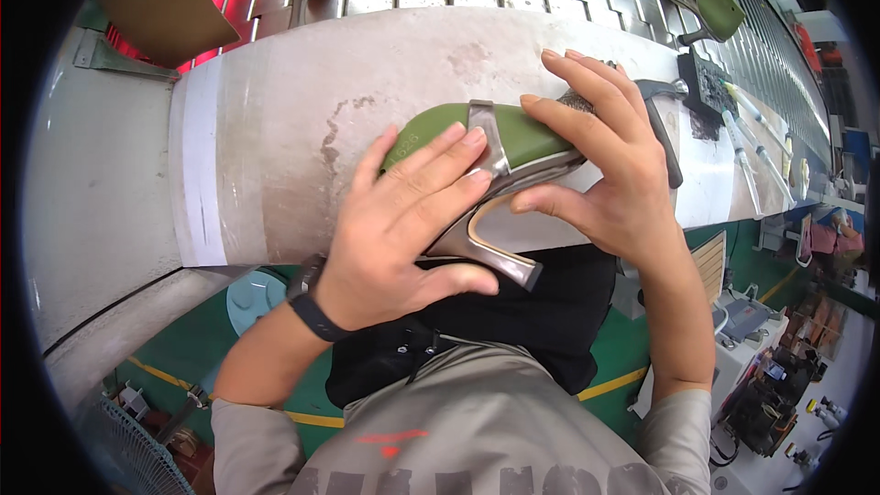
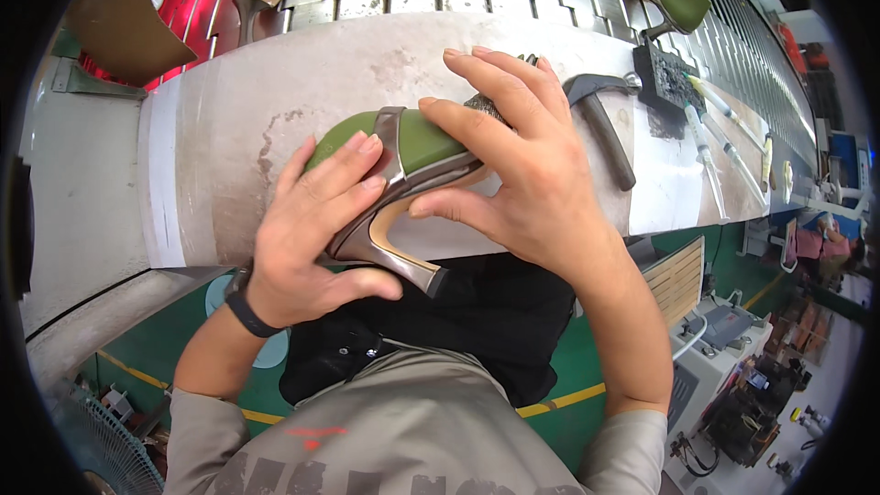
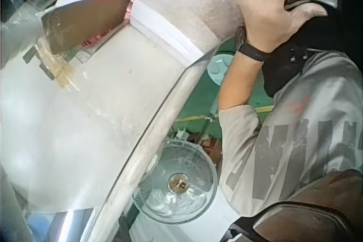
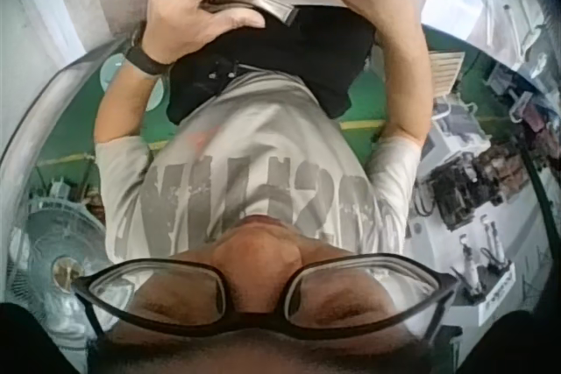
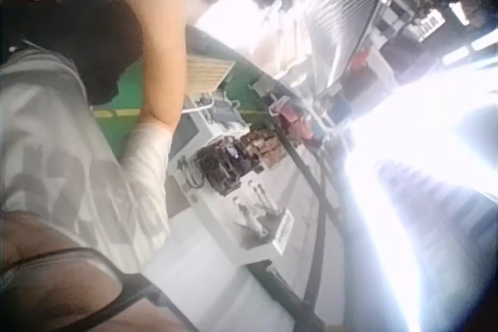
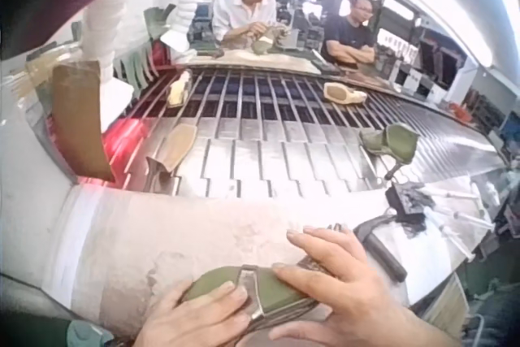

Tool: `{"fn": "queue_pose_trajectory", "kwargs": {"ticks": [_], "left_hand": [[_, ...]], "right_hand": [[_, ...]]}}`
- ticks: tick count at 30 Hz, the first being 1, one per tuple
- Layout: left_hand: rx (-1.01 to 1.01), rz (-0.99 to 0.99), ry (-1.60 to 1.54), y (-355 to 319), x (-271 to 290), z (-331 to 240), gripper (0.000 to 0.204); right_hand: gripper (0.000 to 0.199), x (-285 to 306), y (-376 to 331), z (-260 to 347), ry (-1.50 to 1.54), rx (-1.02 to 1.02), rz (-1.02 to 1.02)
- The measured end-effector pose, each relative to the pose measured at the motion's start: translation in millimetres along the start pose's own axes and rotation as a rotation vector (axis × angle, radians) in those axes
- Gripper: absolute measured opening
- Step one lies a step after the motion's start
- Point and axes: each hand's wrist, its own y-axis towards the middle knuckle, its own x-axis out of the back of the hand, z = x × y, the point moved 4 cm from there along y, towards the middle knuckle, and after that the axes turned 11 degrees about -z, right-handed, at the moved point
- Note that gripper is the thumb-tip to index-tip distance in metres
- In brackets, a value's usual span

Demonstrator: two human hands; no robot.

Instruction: The person assembles high-heeled shoes by taking shoe uppers and soles from a conveyor, aligning and pressing the soles onto the shoe lasts by hand, and tapping the edges with a hammer.

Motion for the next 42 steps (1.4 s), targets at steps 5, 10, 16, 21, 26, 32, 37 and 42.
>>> {"fn": "queue_pose_trajectory", "kwargs": {"ticks": [5,10,16,21,26,32,37,42], "left_hand": [[0.103,0.087,-0.116,15,-5,13,0.045],[0.133,0.07,-0.189,20,-15,17,0.032],[0.147,0.04,-0.189,20,-19,15,0.03],[0.201,0.06,-0.242,22,-17,18,0.028],[0.278,0.133,-0.219,28,-17,19,0.028],[0.399,0.138,-0.27,33,-18,15,0.033],[0.295,0.013,-0.078,24,-33,3,0.045],[0.181,0.032,0.043,36,-38,-7,0.076]], "right_hand": [[0.071,-8,-12,3,-0.006,0.052,-0.056],[0.069,-10,-18,1,-0.023,0.058,-0.093],[0.071,-10,-18,0,-0.052,0.084,-0.079],[0.062,-8,-13,2,-0.003,0.05,-0.037],[0.056,-5,-7,11,0.017,-0.021,0.019],[0.063,1,3,15,0.024,-0.144,0.075],[0.077,15,-13,-34,0.111,-0.238,-0.184],[0.04,35,-78,-95,-0.271,-0.435,-0.401]]}}
